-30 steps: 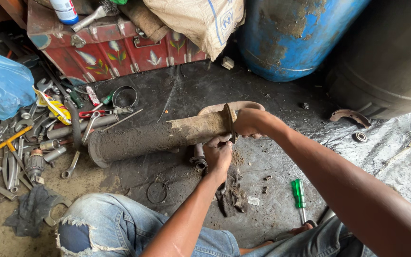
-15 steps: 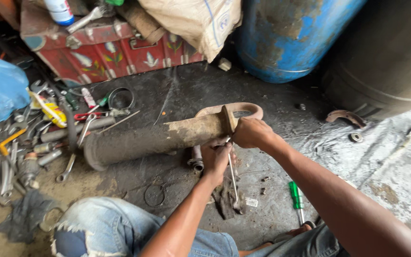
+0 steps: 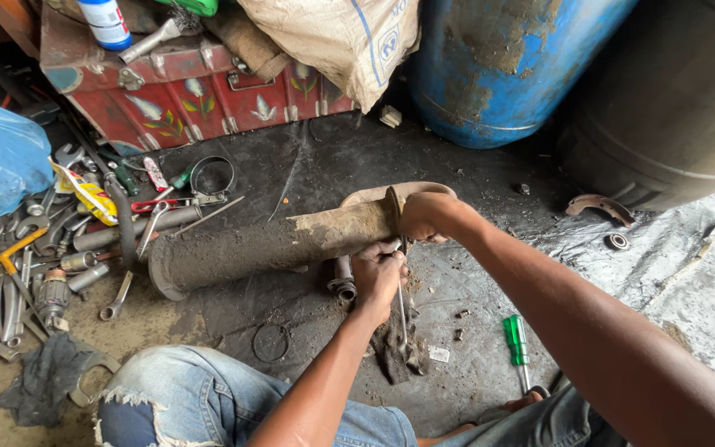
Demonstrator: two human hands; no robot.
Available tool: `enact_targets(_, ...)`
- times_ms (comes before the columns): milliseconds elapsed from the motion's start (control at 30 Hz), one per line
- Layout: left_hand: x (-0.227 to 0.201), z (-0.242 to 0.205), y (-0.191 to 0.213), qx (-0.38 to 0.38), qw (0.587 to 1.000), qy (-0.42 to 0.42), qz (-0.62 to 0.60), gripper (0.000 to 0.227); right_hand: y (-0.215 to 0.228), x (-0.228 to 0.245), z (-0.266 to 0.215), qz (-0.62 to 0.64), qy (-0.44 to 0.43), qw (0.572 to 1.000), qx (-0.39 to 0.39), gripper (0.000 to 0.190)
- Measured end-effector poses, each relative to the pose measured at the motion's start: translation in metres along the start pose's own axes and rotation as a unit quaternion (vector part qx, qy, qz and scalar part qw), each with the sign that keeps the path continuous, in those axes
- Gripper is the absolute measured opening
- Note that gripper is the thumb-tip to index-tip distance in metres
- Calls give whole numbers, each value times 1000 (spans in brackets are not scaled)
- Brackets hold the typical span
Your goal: The person uses a wrench to tighten a bolt on a cylindrical mechanical part resting on a rag. They adjust the part's position and continue tightening the bolt with both hands.
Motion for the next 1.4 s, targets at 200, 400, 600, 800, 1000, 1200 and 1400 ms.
enact_targets(200, -2, -1, 1, 9, 1000, 16, -3, 15, -8, 11, 12, -87, -15, 996, 0, 29)
enact_targets(400, 1, 3, 1, 7, 1000, -3, 22, 13, -7, 16, 2, -83, -13, 996, -19, 30)
enact_targets(600, -24, -6, -5, 1, 999, 16, 33, 8, -17, 11, -37, 3, -39, 988, -148, 25)
enact_targets(800, -35, 7, -8, -15, 998, 63, 25, 18, -60, -12, -58, 203, -13, 960, -194, 30)
enact_targets(1000, -48, 3, -23, -51, 982, 177, -29, 23, -118, -31, -29, 510, 68, 815, -266, 28)
enact_targets(1200, -46, 19, -24, -84, 967, 235, -49, 18, -155, -21, -12, 499, 112, 788, -343, 22)
enact_targets(1400, -19, 29, -19, -80, 951, 245, -173, 10, -175, -29, 2, 417, 53, 851, -315, 26)
Point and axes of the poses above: each hand's wrist, its own z-axis towards the middle knuckle, its own y-axis out of the back of the hand, x = y × z, the point moved 3 cm from there along z, towards the middle knuckle, and after that the axes turned 4 degrees about -y, right-handed, at the moved point
